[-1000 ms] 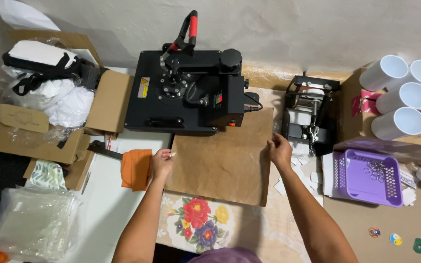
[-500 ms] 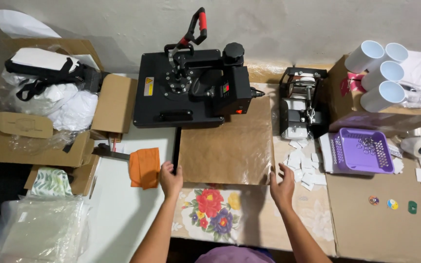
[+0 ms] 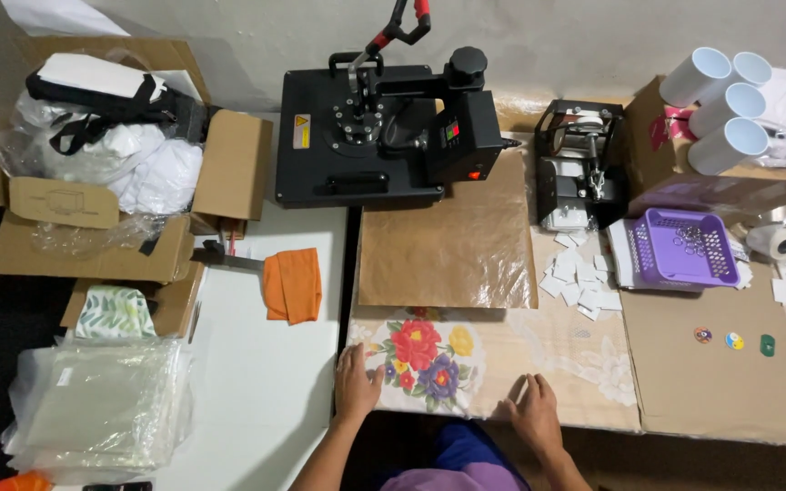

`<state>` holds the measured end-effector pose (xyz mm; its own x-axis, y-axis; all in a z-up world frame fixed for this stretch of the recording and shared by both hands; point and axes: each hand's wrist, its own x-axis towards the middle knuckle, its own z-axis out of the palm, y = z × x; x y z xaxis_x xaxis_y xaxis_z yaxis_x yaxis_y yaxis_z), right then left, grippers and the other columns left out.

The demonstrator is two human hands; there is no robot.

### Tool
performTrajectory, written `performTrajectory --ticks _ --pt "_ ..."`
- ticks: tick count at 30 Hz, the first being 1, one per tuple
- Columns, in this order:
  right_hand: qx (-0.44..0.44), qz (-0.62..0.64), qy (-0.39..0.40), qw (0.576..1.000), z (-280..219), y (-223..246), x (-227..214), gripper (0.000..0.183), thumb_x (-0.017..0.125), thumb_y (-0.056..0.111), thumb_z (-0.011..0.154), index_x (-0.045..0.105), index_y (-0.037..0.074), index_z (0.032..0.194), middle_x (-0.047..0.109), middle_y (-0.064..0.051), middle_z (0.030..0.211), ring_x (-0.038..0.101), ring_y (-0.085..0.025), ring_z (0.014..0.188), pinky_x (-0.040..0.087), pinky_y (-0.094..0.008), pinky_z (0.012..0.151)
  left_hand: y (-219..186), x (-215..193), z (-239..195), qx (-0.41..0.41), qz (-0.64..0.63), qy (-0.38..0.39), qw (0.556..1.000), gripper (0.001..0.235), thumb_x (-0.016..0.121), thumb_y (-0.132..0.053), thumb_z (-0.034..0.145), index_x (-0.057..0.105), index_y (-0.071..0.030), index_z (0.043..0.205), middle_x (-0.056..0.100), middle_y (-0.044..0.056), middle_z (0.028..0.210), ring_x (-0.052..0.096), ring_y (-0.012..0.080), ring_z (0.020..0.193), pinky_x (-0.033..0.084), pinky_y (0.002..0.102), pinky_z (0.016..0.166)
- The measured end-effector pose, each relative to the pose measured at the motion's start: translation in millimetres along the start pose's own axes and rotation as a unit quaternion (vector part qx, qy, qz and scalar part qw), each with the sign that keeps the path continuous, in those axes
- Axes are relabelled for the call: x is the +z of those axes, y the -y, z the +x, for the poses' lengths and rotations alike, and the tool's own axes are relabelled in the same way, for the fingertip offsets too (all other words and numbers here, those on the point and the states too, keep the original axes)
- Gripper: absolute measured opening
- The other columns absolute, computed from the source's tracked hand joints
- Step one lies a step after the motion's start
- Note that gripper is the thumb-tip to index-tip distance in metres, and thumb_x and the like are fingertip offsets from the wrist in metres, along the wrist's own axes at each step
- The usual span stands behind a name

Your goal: The person peels backing off small square stickers and places them onto a red mat. They then cover the stickers with a brown sheet and operate a heat press machine by pulling down the handle to press the items.

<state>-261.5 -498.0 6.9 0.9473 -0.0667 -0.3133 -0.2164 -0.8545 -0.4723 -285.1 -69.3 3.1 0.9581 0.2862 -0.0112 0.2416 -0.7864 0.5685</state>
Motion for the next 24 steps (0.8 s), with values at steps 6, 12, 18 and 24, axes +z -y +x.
performTrajectory --ticks 6,12,18,24 --pt "0.001 -0.017 0.020 1.000 -23.4 -9.7 6.2 0.095 0.091 0.043 0.091 0.047 0.009 0.168 0.031 -0.020 0.185 0.027 -0.037 0.174 0.026 -0.050 0.142 10.3 11.8 -9.1 -0.044 0.050 0.090 0.994 0.096 0.077 -0.052 0.103 0.032 -0.009 0.176 0.034 0.018 0.184 0.023 0.0443 0.172 0.022 0.056 0.138" --pt "0.014 -0.031 0.039 0.999 -29.4 23.9 -17.3 0.086 0.089 0.043 0.092 0.051 0.012 0.163 0.035 -0.026 0.182 0.035 -0.045 0.169 0.041 -0.057 0.134 7.4 3.1 -7.1 -0.069 0.054 0.173 0.981 0.096 0.075 -0.053 0.106 0.026 -0.012 0.178 0.020 0.013 0.190 0.011 0.0407 0.175 0.012 0.056 0.141" --pt "-0.081 -0.101 0.004 0.992 -20.3 -25.5 18.5 0.092 0.083 0.050 0.094 0.043 0.012 0.167 0.034 -0.030 0.180 0.030 -0.047 0.170 0.036 -0.057 0.135 -12.6 -2.0 -3.3 -0.073 0.145 0.232 0.959 0.095 0.067 -0.050 0.111 0.017 -0.014 0.182 0.003 0.017 0.192 0.002 0.0427 0.176 0.010 0.054 0.142" --pt "-0.101 -0.097 -0.025 0.990 -28.6 -5.6 6.7 0.075 0.077 0.043 0.096 0.052 0.010 0.159 0.043 -0.033 0.173 0.040 -0.050 0.164 0.042 -0.059 0.131 -16.2 -5.9 -1.8 -0.067 0.158 0.233 0.957 0.091 0.070 -0.044 0.111 0.019 -0.016 0.181 0.004 0.015 0.192 0.004 0.0430 0.176 0.012 0.053 0.142"
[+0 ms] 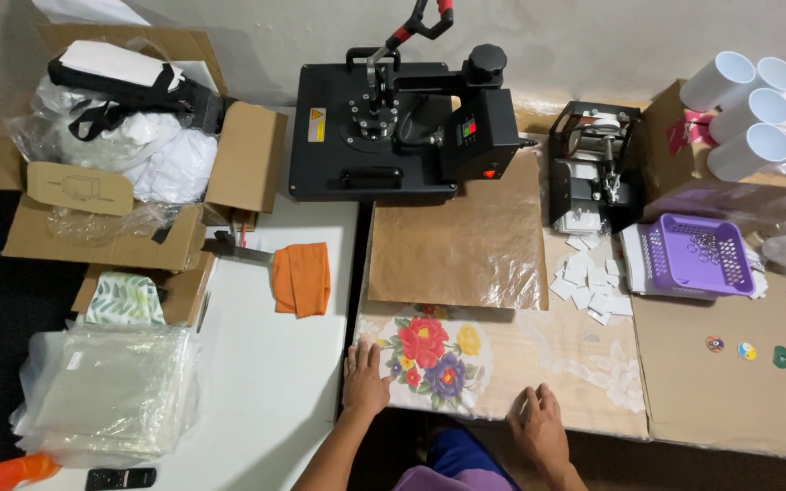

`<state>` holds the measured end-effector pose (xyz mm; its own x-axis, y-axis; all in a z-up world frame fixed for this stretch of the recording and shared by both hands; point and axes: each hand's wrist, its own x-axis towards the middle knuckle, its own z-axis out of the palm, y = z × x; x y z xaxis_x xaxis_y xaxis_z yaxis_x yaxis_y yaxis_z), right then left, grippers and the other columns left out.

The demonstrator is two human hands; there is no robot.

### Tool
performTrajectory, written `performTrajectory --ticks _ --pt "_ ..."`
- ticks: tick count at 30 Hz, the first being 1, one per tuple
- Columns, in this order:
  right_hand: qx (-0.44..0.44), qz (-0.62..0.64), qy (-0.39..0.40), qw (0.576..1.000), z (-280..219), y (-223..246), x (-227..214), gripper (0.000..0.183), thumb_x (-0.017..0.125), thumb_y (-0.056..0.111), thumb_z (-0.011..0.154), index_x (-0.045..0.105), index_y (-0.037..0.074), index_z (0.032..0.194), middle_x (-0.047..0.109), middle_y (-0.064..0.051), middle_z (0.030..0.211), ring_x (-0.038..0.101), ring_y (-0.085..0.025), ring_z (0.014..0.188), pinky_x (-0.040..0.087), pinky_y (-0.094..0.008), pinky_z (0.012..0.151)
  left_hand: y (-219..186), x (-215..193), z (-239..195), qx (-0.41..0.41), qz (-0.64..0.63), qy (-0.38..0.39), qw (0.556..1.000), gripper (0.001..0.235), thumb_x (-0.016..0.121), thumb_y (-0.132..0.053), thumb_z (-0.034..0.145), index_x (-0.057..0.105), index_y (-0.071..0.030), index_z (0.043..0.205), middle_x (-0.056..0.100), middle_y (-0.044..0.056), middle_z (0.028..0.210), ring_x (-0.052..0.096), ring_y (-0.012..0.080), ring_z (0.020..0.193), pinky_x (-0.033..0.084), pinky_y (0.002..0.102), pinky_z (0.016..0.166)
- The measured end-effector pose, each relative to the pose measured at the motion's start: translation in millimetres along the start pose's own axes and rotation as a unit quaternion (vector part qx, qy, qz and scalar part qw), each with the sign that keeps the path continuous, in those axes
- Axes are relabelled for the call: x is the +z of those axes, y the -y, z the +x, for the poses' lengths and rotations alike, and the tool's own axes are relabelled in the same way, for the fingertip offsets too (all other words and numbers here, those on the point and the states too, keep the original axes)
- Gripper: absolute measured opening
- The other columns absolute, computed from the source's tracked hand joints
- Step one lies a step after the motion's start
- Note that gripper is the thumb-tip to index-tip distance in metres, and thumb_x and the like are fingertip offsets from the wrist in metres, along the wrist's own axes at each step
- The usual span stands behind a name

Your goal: The person peels backing off small square stickers and places them onto a red mat. They then cover the stickers with a brown sheet and operate a heat press machine by pulling down the handle to press the items.

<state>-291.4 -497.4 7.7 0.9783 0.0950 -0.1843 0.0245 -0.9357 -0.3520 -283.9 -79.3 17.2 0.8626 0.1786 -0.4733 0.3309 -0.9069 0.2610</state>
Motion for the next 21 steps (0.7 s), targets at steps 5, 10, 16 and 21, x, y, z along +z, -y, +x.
performTrajectory --ticks 5,10,16,21 --pt "-0.029 -0.009 -0.031 0.999 1.6 -9.8 11.2 0.077 0.080 0.042 0.094 0.052 0.010 0.158 0.043 -0.031 0.172 0.043 -0.051 0.159 0.042 -0.058 0.130 -5.0 -5.8 2.0 -0.010 0.032 0.024 0.999 0.091 0.069 -0.046 0.112 0.018 -0.016 0.182 0.001 0.016 0.192 0.004 0.0430 0.176 0.011 0.052 0.143" --pt "-0.004 0.010 -0.030 0.999 3.6 0.8 -0.2 0.073 0.074 0.044 0.097 0.053 0.011 0.160 0.043 -0.034 0.173 0.042 -0.053 0.162 0.045 -0.062 0.128 -4.0 -3.6 7.5 -0.006 0.058 0.016 0.998 0.094 0.072 -0.048 0.111 0.017 -0.016 0.181 0.002 0.018 0.192 0.007 0.0447 0.175 0.012 0.054 0.142" --pt "0.031 0.040 0.011 0.999 -4.7 23.9 -26.6 0.044 0.069 0.038 0.103 0.057 0.015 0.139 0.047 -0.031 0.168 0.048 -0.054 0.155 0.060 -0.068 0.108 3.1 9.0 10.1 -0.005 0.072 0.020 0.997 0.092 0.068 -0.052 0.112 0.019 -0.017 0.181 0.002 0.017 0.191 0.008 0.0452 0.175 0.011 0.056 0.142" --pt "-0.052 0.052 -0.066 0.995 3.6 23.9 -30.0 0.029 0.075 0.025 0.095 0.064 0.009 0.116 0.063 -0.022 0.117 0.066 -0.050 0.108 0.060 -0.060 0.102 2.9 8.4 9.7 -0.004 0.066 -0.002 0.998 0.093 0.072 -0.052 0.108 0.023 -0.018 0.180 0.006 0.016 0.191 0.011 0.0431 0.175 0.012 0.055 0.142"
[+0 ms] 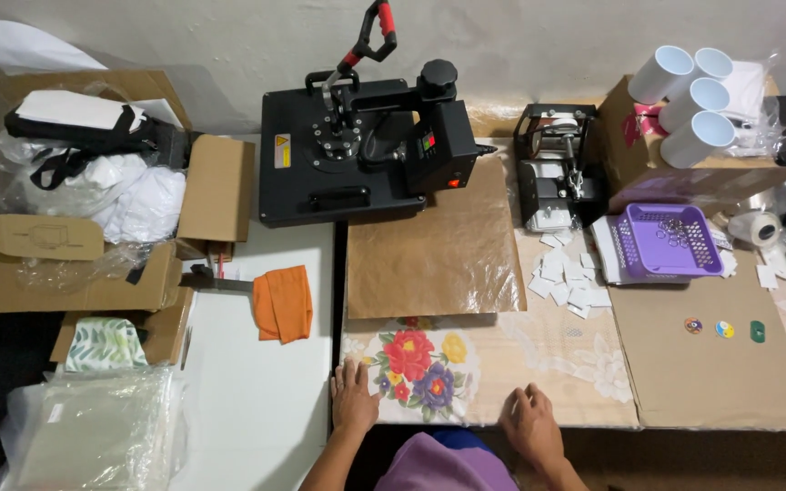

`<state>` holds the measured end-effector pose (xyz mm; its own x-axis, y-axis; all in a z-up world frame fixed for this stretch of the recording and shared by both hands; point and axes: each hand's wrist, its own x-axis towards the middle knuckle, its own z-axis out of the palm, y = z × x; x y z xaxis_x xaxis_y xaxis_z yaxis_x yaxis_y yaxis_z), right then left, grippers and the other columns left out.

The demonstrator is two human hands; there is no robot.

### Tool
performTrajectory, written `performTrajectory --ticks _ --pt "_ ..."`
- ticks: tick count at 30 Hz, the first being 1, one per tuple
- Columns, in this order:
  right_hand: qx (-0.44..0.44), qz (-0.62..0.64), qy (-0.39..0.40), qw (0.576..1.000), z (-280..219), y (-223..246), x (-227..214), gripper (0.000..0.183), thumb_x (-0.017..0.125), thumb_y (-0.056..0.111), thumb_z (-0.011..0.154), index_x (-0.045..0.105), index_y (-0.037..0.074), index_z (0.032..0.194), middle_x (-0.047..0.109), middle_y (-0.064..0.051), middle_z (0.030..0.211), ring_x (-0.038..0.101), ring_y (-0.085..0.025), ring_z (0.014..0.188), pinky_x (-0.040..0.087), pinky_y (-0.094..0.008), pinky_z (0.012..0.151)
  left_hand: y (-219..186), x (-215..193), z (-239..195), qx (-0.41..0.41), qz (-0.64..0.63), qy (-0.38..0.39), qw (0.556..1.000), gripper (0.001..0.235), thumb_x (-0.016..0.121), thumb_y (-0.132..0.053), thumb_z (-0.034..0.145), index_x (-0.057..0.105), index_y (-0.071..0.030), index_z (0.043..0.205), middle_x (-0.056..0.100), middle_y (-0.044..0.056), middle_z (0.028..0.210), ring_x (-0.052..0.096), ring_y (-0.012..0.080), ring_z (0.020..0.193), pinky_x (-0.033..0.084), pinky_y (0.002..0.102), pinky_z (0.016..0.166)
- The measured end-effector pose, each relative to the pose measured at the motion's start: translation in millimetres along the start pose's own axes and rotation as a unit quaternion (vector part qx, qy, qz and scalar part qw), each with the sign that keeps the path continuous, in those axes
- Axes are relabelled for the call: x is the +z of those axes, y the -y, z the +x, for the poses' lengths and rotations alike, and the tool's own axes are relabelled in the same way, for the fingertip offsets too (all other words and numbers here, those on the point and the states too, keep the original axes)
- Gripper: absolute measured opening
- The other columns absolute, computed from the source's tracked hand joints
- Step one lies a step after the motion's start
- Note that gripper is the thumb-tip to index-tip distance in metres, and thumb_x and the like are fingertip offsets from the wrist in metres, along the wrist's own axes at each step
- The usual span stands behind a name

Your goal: The person peels backing off small square stickers and places them onto a red mat. They then cover the stickers with a brown sheet and operate a heat press machine by pulling down the handle to press the items.

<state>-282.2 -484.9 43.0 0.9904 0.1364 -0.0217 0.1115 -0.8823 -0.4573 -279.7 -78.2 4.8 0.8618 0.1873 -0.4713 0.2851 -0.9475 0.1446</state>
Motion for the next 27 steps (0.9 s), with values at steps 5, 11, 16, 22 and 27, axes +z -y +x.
performTrajectory --ticks 5,11,16,22,27 --pt "0.139 -0.045 0.181 0.973 34.2 -13.8 -10.6 0.035 0.067 0.032 0.102 0.073 0.011 0.130 0.063 -0.021 0.148 0.066 -0.045 0.135 0.064 -0.056 0.105 -3.3 -20.2 -7.3 -0.006 0.010 0.043 0.999 0.092 0.069 -0.050 0.111 0.018 -0.020 0.181 0.002 0.015 0.192 0.006 0.0417 0.176 0.006 0.055 0.144" --pt "0.222 -0.048 0.272 0.935 78.2 -0.1 -42.7 0.042 0.047 0.036 0.104 0.078 0.010 0.109 0.073 -0.016 0.112 0.076 -0.032 0.103 0.061 -0.048 0.097 -5.8 -24.8 -2.8 -0.018 0.013 0.055 0.998 0.092 0.072 -0.050 0.110 0.020 -0.020 0.180 0.003 0.014 0.192 0.008 0.0412 0.176 0.008 0.054 0.144" --pt "0.173 -0.076 0.329 0.925 116.6 -44.7 -37.1 0.049 0.063 0.056 0.107 0.076 0.018 0.135 0.086 -0.010 0.123 0.086 -0.024 0.107 0.070 -0.039 0.086 -7.6 -44.1 23.7 -0.056 -0.028 0.097 0.993 0.085 0.075 -0.054 0.104 0.038 -0.023 0.174 0.017 0.013 0.190 0.019 0.0338 0.175 0.015 0.053 0.144" --pt "0.194 0.055 0.259 0.945 185.2 -67.5 -53.8 0.046 0.074 0.047 0.099 0.077 0.021 0.138 0.091 -0.002 0.128 0.086 -0.024 0.116 0.066 -0.040 0.102 8.9 -75.5 89.3 -0.188 -0.242 -0.018 0.952 0.063 0.064 -0.035 0.092 0.067 -0.025 0.154 0.075 0.012 0.151 0.071 0.0357 0.140 0.058 0.046 0.117" --pt "0.180 0.077 0.130 0.972 244.6 -40.6 -90.8 0.045 0.065 0.018 0.099 0.073 0.016 0.144 0.081 -0.005 0.142 0.083 -0.028 0.116 0.064 -0.044 0.103 6.0 -160.2 134.7 -0.127 -0.218 -0.356 0.900 0.062 0.065 -0.014 0.088 0.067 -0.011 0.149 0.070 0.018 0.147 0.064 0.0427 0.138 0.050 0.056 0.116"
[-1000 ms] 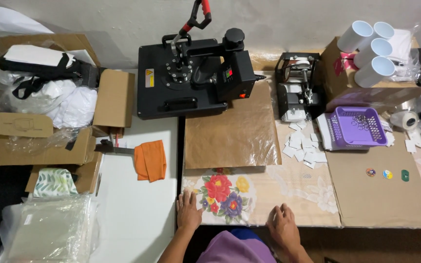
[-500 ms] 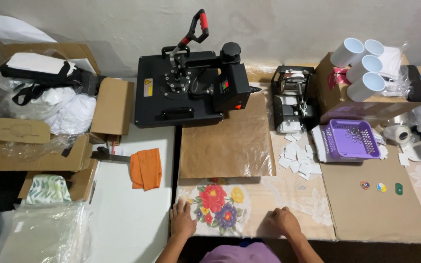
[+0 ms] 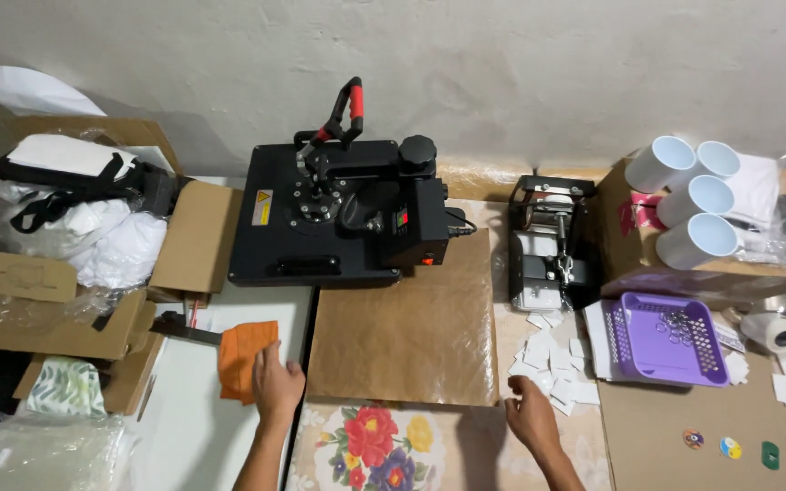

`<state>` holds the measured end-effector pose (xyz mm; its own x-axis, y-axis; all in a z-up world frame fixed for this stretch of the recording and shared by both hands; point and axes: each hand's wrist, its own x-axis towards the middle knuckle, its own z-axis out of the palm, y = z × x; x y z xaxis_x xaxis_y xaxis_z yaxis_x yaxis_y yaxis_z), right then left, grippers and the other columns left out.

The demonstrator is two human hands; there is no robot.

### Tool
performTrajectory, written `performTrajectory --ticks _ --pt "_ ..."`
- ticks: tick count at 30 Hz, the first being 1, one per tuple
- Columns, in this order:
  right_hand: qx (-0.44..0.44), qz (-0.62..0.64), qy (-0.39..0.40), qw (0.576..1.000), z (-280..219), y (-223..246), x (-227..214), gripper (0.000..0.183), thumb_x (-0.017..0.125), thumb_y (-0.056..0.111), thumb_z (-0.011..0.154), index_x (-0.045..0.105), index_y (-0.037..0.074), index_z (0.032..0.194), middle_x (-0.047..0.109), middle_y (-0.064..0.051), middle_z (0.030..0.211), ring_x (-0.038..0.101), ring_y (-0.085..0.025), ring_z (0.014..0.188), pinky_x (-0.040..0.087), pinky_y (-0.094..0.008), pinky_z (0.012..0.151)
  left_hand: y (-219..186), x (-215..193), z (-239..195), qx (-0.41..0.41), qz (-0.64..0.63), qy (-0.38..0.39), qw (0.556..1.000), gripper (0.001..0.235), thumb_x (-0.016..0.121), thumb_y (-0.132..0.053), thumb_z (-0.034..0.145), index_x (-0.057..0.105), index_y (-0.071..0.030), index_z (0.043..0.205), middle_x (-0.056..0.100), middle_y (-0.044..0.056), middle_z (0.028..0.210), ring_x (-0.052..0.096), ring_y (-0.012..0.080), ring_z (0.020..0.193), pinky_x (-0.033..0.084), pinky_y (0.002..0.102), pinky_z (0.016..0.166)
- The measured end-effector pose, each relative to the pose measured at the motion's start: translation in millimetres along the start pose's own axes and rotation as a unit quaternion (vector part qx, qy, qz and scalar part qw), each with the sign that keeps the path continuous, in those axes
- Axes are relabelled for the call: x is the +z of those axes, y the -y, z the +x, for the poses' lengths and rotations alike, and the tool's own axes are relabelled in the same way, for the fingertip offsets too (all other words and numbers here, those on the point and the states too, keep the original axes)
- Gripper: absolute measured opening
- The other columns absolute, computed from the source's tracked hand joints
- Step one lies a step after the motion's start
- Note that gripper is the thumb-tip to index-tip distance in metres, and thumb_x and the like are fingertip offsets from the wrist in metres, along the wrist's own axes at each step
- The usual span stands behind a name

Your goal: The person peels backing off small square stickers and places them onto a red mat. They then cover the stickers with a brown sheet and operate a heat press machine by pulling down the handle to press the items.

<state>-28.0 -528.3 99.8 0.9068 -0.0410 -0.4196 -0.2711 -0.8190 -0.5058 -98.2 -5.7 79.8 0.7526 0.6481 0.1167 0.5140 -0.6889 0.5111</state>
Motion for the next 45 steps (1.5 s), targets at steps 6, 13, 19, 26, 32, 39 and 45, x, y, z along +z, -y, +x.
performTrajectory --ticks 6,13,19,26,32,39,45 --pt "-0.156 0.027 -0.137 0.978 34.8 45.7 1.3 0.049 0.069 0.016 0.096 0.069 0.009 0.144 0.075 -0.010 0.141 0.067 -0.031 0.136 0.055 -0.046 0.116 -97.7 -37.1 123.8 0.291 0.079 -0.003 0.953 0.090 0.080 -0.013 0.084 0.049 -0.002 0.168 0.050 0.021 0.171 0.040 0.0422 0.166 0.042 0.057 0.128" --pt "-0.212 0.087 -0.087 0.969 25.8 148.5 0.1 0.037 0.071 0.016 0.102 0.072 0.009 0.138 0.079 -0.012 0.136 0.075 -0.030 0.123 0.062 -0.043 0.109 -114.9 -5.7 191.8 0.329 0.154 0.092 0.927 0.021 0.070 -0.008 0.087 0.070 -0.008 0.108 0.069 0.015 0.108 0.068 0.0419 0.105 0.054 0.054 0.097" --pt "-0.161 0.134 -0.007 0.978 -4.0 210.1 -5.9 0.035 0.066 0.014 0.100 0.075 0.016 0.134 0.082 -0.002 0.136 0.080 -0.020 0.119 0.064 -0.037 0.087 -141.1 2.5 151.3 0.227 0.202 0.154 0.940 0.045 0.088 -0.026 0.089 0.068 -0.010 0.126 0.070 0.017 0.129 0.065 0.0409 0.126 0.049 0.052 0.113" --pt "-0.242 0.228 0.101 0.938 -10.9 213.5 20.8 0.073 0.077 0.031 0.102 0.049 0.012 0.166 0.073 -0.016 0.154 0.075 -0.029 0.138 0.064 -0.044 0.121 -220.6 -10.2 31.5 0.194 0.198 0.270 0.922 0.093 0.097 -0.055 0.085 0.052 -0.004 0.149 0.066 0.024 0.139 0.066 0.0418 0.128 0.052 0.055 0.108" --pt "-0.192 0.364 0.038 0.911 2.6 191.0 15.3 0.093 0.080 0.003 0.093 0.037 0.014 0.174 0.070 -0.019 0.148 0.074 -0.030 0.127 0.061 -0.042 0.111 -273.0 -36.1 -22.0 0.218 -0.107 0.412 0.878 0.070 0.065 -0.027 0.096 0.052 -0.004 0.161 0.057 0.020 0.159 0.064 0.0431 0.138 0.051 0.054 0.115" --pt "-0.104 0.258 -0.046 0.960 41.6 154.3 -57.2 0.087 0.087 0.013 0.098 0.047 0.012 0.175 0.078 -0.022 0.137 0.083 -0.041 0.113 0.066 -0.052 0.095 -204.8 -47.4 40.5 0.166 -0.151 -0.051 0.973 0.037 0.083 -0.013 0.090 0.078 -0.013 0.127 0.075 0.013 0.123 0.075 0.0397 0.118 0.058 0.050 0.104" --pt "-0.106 0.233 0.000 0.967 51.5 149.6 -90.7 0.094 0.091 0.015 0.092 0.047 0.010 0.174 0.082 -0.020 0.128 0.086 -0.037 0.104 0.070 -0.049 0.085 -160.5 -47.3 73.2 -0.064 -0.082 0.133 0.986 0.079 0.077 -0.032 0.103 0.049 0.002 0.168 0.057 0.029 0.159 0.056 0.0514 0.151 0.054 0.062 0.120"
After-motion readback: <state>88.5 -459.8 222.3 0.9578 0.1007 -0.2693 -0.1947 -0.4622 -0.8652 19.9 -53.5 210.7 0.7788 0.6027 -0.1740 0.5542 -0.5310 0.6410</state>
